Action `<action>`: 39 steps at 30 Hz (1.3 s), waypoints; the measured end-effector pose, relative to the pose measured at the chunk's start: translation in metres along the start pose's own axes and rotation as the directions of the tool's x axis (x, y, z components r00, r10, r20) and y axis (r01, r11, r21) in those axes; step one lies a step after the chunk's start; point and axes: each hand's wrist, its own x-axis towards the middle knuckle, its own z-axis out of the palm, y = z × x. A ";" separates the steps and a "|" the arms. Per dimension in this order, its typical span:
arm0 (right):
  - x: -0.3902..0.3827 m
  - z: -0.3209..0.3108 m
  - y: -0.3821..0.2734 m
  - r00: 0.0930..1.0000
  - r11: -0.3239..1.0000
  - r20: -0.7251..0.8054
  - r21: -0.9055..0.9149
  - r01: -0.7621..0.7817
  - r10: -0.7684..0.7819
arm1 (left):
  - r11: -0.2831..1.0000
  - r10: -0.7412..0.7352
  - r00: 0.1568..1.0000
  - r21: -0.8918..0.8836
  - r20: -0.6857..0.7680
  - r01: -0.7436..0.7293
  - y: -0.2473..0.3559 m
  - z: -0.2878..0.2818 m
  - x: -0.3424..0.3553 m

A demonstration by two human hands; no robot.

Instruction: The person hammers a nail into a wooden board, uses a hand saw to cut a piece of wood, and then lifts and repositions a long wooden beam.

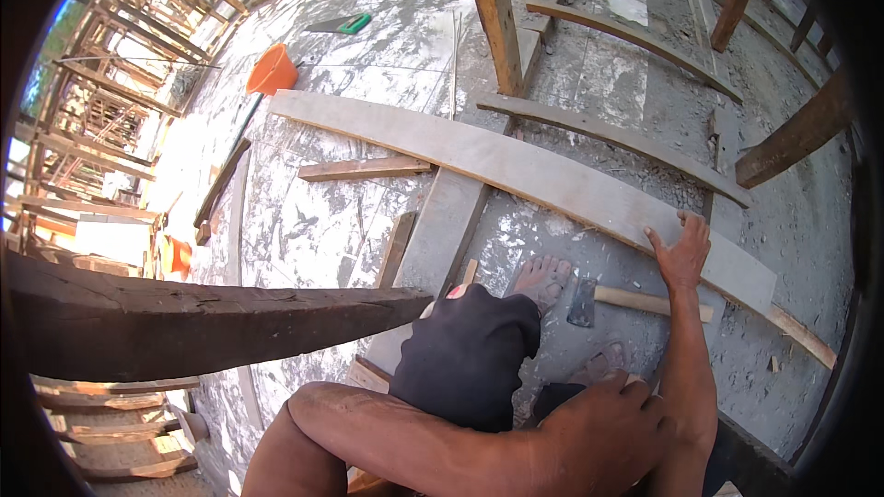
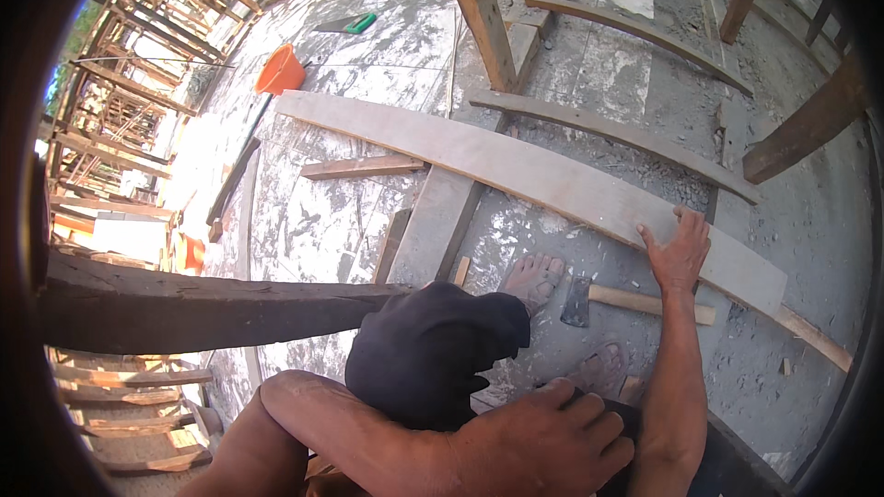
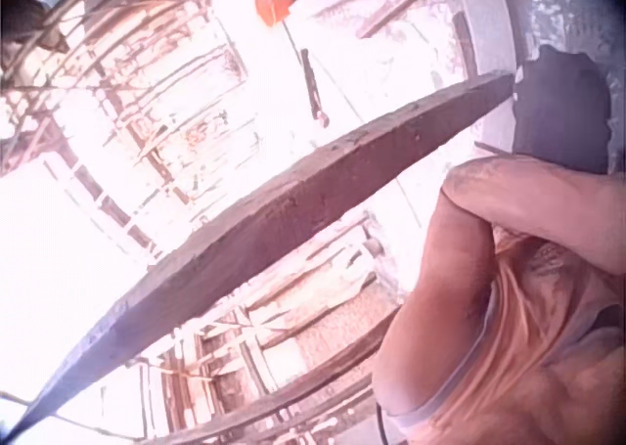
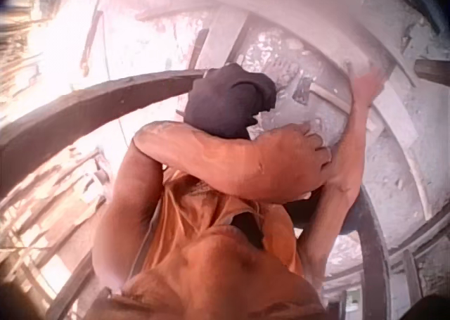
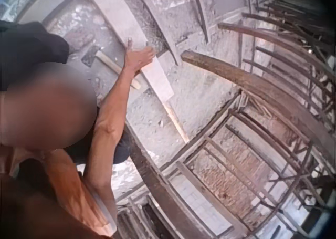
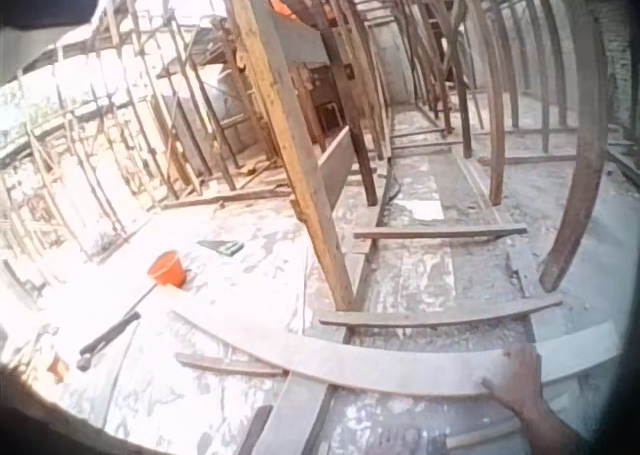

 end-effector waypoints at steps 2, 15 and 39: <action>0.037 -0.002 -0.005 0.958 0.996 0.285 -0.074 0.041 -0.018 | 0.999 -0.017 0.997 -0.050 -0.079 0.013 -0.014 -0.017 -0.002; 0.119 0.026 0.050 0.490 0.994 0.868 -0.105 0.028 0.078 | 0.917 -0.329 0.938 -0.203 0.108 0.345 -0.169 -0.003 0.104; 0.028 -0.034 0.010 0.602 0.976 0.775 0.090 0.197 -0.193 | 0.993 -0.107 0.862 0.004 0.496 0.121 -0.332 0.090 0.149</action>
